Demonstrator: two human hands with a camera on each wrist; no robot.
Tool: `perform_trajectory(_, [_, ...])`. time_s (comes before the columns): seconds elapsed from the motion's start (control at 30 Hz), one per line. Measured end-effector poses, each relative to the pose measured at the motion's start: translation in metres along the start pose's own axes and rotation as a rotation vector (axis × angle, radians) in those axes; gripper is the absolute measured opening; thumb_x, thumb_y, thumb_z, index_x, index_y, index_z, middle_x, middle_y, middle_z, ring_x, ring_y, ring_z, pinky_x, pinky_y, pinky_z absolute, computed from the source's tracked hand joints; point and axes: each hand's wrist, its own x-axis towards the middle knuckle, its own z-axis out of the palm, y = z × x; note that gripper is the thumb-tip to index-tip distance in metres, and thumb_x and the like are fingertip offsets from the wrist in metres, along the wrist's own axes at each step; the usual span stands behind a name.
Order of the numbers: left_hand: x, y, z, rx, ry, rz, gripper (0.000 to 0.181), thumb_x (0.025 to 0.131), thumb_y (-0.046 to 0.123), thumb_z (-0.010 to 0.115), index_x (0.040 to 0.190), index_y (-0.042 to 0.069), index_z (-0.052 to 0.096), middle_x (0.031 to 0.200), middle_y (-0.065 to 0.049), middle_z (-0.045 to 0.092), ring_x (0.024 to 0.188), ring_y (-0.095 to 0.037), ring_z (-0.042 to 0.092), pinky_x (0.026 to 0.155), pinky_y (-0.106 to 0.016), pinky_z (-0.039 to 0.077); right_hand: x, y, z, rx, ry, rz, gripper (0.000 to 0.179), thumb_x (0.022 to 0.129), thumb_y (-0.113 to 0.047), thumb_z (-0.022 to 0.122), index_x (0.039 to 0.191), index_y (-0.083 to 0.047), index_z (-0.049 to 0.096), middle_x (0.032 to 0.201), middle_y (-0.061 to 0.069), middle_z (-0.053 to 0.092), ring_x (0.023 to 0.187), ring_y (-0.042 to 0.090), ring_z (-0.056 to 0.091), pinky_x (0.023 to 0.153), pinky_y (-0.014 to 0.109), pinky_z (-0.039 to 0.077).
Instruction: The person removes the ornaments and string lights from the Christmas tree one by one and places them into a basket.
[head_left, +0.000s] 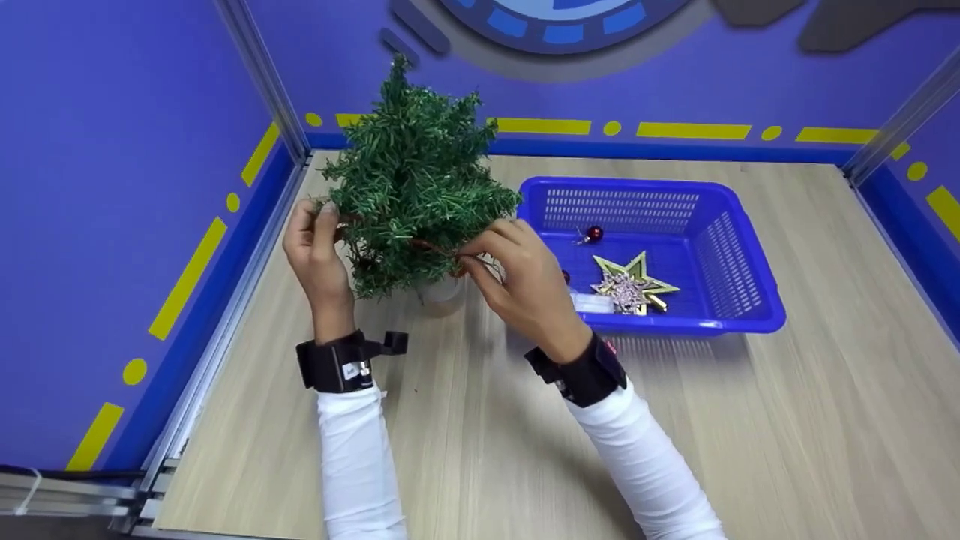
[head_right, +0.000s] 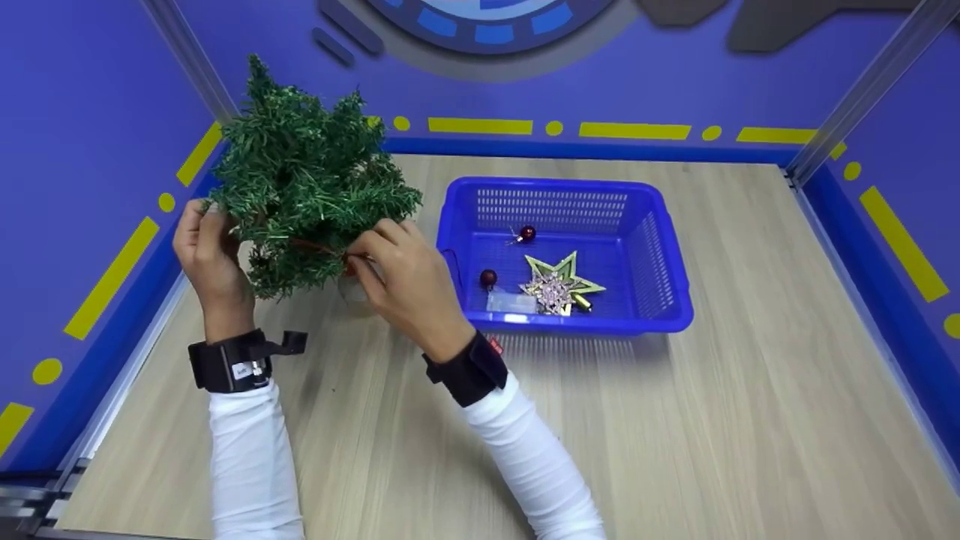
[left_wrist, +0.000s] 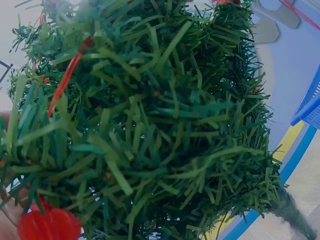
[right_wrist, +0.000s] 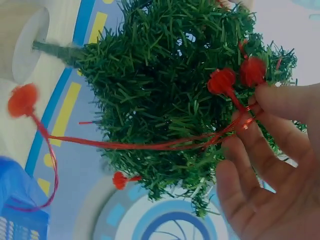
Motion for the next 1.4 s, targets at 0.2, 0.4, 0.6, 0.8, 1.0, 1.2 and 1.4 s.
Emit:
perform_trajectory(0.2, [0.001,-0.001,0.003,0.003,0.018,0.009,0.016,0.099,0.009,0.057,0.084,0.006,0.059,0.08,-0.014,0.047,0.075,-0.022,0.049,0.07,-0.031,0.039,-0.004,-0.001,-0.001,0.082,0.129,0.006,0.009,0.098,-0.015,0.068,0.098,-0.011,0.076,0.086,0.001,0.069,0.076,0.014,0.057,0.069,0.029,0.045])
perform_trajectory(0.4, [0.0,-0.001,0.002,-0.026,0.047,0.006,0.024,0.098,0.005,0.058,0.075,0.005,0.049,0.072,-0.004,0.041,0.069,-0.021,0.045,0.068,-0.031,0.038,-0.011,-0.003,0.0,0.258,0.201,0.013,0.008,0.095,-0.006,0.069,0.101,-0.007,0.075,0.078,0.002,0.065,0.064,0.008,0.054,0.057,0.026,0.046])
perform_trajectory(0.6, [0.001,0.0,0.002,-0.034,0.047,0.03,0.026,0.098,0.005,0.057,0.074,0.007,0.047,0.072,-0.003,0.038,0.069,-0.022,0.045,0.068,-0.033,0.044,-0.012,-0.008,-0.002,0.389,0.173,0.029,0.008,0.096,-0.005,0.069,0.102,-0.006,0.074,0.069,0.001,0.06,0.054,0.007,0.046,0.05,0.022,0.038])
perform_trajectory(0.8, [-0.001,0.0,0.003,-0.022,0.047,0.049,0.017,0.097,0.006,0.056,0.08,0.004,0.056,0.074,-0.004,0.045,0.07,-0.019,0.049,0.069,-0.031,0.044,-0.015,-0.013,-0.005,0.513,0.111,0.048,0.012,0.095,-0.001,0.068,0.104,-0.007,0.074,0.06,0.0,0.049,0.05,0.008,0.038,0.048,0.025,0.031])
perform_trajectory(1.0, [-0.003,-0.001,0.004,-0.048,0.046,0.074,0.02,0.097,0.015,0.047,0.09,0.006,0.063,0.092,-0.006,0.059,0.097,-0.026,0.054,0.084,-0.037,0.04,-0.017,-0.015,-0.007,0.566,0.089,0.065,0.012,0.094,-0.003,0.069,0.102,-0.009,0.074,0.064,0.0,0.053,0.052,0.009,0.039,0.049,0.026,0.031])
perform_trajectory(1.2, [-0.005,-0.004,0.0,-0.134,0.0,0.064,0.025,0.099,0.017,0.045,0.086,0.006,0.063,0.112,-0.014,0.066,0.109,-0.03,0.058,0.08,-0.04,0.051,-0.018,-0.019,-0.008,0.598,0.088,0.075,0.014,0.094,0.001,0.068,0.103,-0.009,0.074,0.067,0.001,0.057,0.053,0.009,0.038,0.05,0.026,0.03])
perform_trajectory(1.4, [-0.003,-0.006,0.001,-0.169,-0.007,0.097,0.032,0.1,0.025,0.046,0.088,0.003,0.067,0.113,-0.016,0.067,0.111,-0.033,0.057,0.094,-0.04,0.046,-0.018,-0.026,-0.01,0.611,0.031,0.062,0.011,0.094,-0.001,0.069,0.101,-0.007,0.075,0.074,0.004,0.067,0.054,0.007,0.043,0.049,0.023,0.035])
